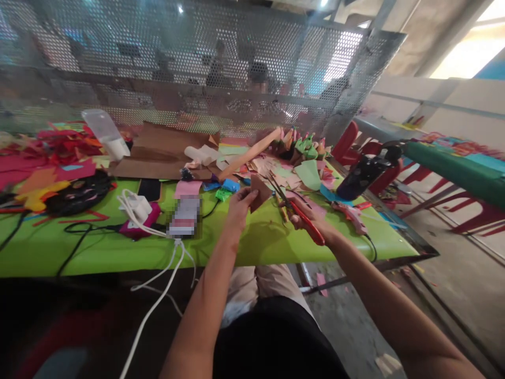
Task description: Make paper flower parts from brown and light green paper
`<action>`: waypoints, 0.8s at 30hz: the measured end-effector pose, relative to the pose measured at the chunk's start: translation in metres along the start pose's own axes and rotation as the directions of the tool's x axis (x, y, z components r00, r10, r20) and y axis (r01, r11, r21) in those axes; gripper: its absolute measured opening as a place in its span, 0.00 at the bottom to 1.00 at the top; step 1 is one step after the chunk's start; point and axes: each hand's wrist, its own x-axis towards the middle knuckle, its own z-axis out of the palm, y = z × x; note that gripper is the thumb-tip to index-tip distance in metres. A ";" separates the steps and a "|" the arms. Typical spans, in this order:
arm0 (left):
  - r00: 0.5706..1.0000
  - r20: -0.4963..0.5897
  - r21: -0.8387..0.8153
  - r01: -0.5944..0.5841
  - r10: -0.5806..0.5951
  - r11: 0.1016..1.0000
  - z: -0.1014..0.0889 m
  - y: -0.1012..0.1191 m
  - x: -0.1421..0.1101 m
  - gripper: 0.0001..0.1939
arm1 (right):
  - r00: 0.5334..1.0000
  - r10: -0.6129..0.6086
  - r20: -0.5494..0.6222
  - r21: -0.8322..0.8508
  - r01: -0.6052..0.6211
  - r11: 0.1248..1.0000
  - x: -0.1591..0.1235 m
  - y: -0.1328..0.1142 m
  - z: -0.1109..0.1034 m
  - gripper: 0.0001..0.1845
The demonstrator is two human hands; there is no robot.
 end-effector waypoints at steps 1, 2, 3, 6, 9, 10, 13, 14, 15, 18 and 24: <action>1.000 0.015 -0.007 -0.005 0.005 1.000 0.000 0.000 0.000 0.16 | 1.000 0.003 0.010 -0.007 -0.003 1.000 0.000 -0.001 0.001 0.37; 1.000 0.029 -0.013 -0.011 0.011 1.000 0.001 0.000 -0.001 0.16 | 1.000 0.005 0.023 -0.009 -0.005 1.000 0.001 -0.001 0.002 0.36; 0.999 0.038 -0.017 -0.018 0.019 1.000 0.001 0.000 -0.002 0.16 | 0.999 0.005 0.033 -0.012 -0.005 1.000 0.001 -0.002 0.003 0.36; 0.998 0.046 -0.014 -0.035 0.035 0.999 0.002 0.001 -0.003 0.17 | 0.999 0.012 0.037 -0.032 -0.010 0.999 0.001 -0.004 0.004 0.35; 0.999 0.040 0.025 -0.033 0.032 0.999 0.002 0.001 -0.005 0.17 | 0.999 0.016 0.038 -0.032 -0.014 0.999 0.001 -0.002 0.005 0.33; 0.999 0.040 0.036 -0.031 0.029 0.999 0.002 0.001 -0.006 0.18 | 0.999 0.017 0.038 -0.026 -0.016 1.000 0.001 -0.002 0.006 0.33; 0.999 0.037 0.048 -0.032 0.031 0.998 0.002 0.002 -0.007 0.18 | 0.999 0.029 0.046 -0.012 -0.028 1.000 0.000 -0.002 0.006 0.32; 0.999 0.034 0.048 -0.032 0.031 0.998 0.002 0.002 -0.007 0.18 | 0.998 0.034 0.049 -0.008 -0.034 0.999 0.000 -0.002 0.006 0.32; 0.999 0.030 0.048 -0.031 0.029 0.998 0.003 0.002 -0.007 0.18 | 0.998 0.039 0.054 -0.004 -0.039 0.999 0.000 -0.002 0.006 0.32; 1.000 0.024 0.044 -0.021 0.020 0.999 0.003 0.003 -0.007 0.16 | 0.997 0.050 0.063 0.017 -0.051 0.999 0.000 -0.004 0.007 0.32; 1.000 0.019 0.037 -0.008 0.007 0.999 0.004 0.003 -0.006 0.14 | 0.997 0.051 0.057 0.028 -0.053 0.998 0.000 -0.005 0.006 0.33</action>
